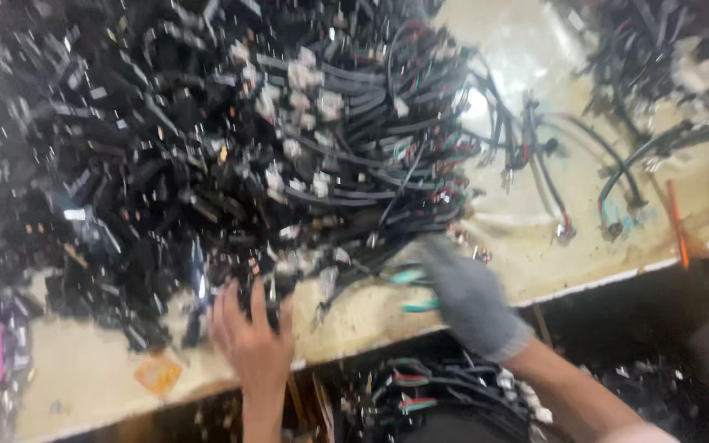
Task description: The person repeatedly picks up black electrical wires from a pile on a workbench, uses a teal-handled tool to strip the insulation from the ends, and places the processed wires into a yellow bin below. The camera shakes frequently throughout the clip.
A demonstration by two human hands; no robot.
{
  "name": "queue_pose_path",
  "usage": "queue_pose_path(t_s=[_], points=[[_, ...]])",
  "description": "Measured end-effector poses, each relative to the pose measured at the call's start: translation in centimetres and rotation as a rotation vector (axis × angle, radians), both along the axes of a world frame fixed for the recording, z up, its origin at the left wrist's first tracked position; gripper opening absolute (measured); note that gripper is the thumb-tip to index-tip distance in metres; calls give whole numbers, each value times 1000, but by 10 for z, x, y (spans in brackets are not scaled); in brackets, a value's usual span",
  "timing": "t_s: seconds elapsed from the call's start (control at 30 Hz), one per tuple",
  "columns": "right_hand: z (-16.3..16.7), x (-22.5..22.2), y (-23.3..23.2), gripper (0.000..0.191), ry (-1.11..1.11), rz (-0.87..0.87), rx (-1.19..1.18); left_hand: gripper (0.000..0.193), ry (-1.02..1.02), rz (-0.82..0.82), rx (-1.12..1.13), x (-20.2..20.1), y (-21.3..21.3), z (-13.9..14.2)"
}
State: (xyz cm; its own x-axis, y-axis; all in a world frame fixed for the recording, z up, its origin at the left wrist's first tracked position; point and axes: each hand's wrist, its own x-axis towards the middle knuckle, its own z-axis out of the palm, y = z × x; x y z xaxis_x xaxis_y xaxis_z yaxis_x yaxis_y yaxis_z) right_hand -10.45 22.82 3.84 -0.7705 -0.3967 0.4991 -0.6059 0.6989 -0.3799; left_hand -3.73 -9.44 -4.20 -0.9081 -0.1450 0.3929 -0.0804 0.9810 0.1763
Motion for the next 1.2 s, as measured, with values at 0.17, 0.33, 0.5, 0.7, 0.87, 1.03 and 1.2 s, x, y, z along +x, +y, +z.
queue_pose_path(t_s=[0.17, 0.33, 0.5, 0.7, 0.87, 1.03, 1.2], points=[[-1, -3, 53, 37, -344, -167, 228, 44, 53, -155, -42, 27, -11, 16], [-10, 7, 70, 47, -414, -23, 39, 43, 30, -208, -9, 42, -25, 18], [-6, -7, 91, 34, -680, -39, 168, 51, -40, -169, 129, 56, -48, 11], [-17, -6, 101, 35, -646, -181, 192, 44, 37, 233, 58, 75, -57, -19], [-9, -2, 106, 30, -681, -193, 322, 33, 436, -31, 259, 72, -66, 2], [-11, 17, 72, 15, -253, -136, 97, 22, 377, -175, 1898, 43, 18, 14], [-28, 34, 46, 13, -398, -50, 144, 33, -354, -382, 1798, 47, 102, 25]])
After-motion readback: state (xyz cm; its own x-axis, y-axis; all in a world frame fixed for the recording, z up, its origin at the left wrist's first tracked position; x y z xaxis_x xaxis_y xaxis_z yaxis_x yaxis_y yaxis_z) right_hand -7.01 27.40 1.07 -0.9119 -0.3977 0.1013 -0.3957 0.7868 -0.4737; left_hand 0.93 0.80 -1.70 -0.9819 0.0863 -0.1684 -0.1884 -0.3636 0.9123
